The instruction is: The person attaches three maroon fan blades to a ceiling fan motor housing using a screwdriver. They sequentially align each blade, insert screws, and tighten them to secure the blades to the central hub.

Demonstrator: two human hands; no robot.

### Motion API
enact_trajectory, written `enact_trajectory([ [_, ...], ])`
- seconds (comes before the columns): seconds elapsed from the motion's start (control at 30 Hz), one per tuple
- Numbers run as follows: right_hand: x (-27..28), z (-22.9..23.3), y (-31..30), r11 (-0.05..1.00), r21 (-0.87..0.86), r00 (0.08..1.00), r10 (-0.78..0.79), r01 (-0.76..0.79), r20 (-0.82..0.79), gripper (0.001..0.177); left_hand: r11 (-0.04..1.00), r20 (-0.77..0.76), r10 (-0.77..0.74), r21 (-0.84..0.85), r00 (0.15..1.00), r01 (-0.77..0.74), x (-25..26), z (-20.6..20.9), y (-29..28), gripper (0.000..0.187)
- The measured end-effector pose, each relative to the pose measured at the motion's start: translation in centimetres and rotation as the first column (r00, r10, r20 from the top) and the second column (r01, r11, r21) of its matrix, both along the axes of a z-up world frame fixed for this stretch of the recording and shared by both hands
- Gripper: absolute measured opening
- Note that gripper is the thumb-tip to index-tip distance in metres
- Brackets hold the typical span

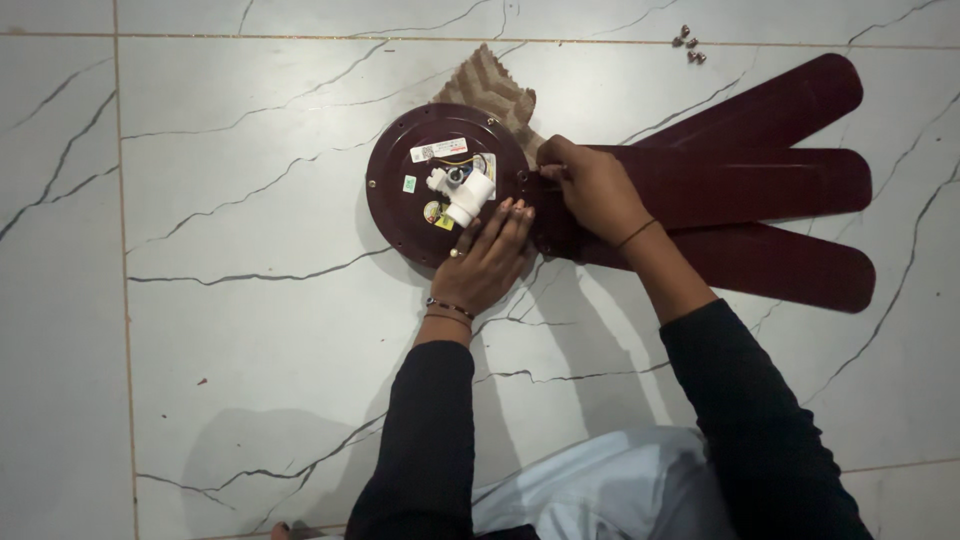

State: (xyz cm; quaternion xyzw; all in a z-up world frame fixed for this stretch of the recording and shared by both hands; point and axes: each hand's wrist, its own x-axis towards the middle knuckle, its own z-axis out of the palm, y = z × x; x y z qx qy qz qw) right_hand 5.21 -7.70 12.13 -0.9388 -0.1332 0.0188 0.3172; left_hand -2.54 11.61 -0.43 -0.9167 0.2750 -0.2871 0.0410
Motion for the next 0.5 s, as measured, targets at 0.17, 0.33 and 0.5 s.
enact_trajectory([
  [0.17, 0.5, -0.8, -0.3, 0.997, 0.070, 0.998, -0.019, 0.023, -0.051, 0.013, 0.999, 0.022, 0.017, 0.027, 1.000, -0.018, 0.1, -0.2, -0.1, 0.063],
  [0.33, 0.6, -1.6, -0.7, 0.995, 0.099, 0.999, -0.007, 0.010, -0.033, 0.014, 1.000, -0.006, 0.007, 0.025, 1.000, -0.007, 0.1, -0.3, -0.1, 0.063],
  [0.5, 0.7, -1.5, -0.6, 0.993, 0.120, 0.999, -0.007, 0.013, -0.048, 0.014, 0.999, -0.005, 0.015, 0.037, 1.000, -0.015, 0.0, -0.3, -0.1, 0.062],
])
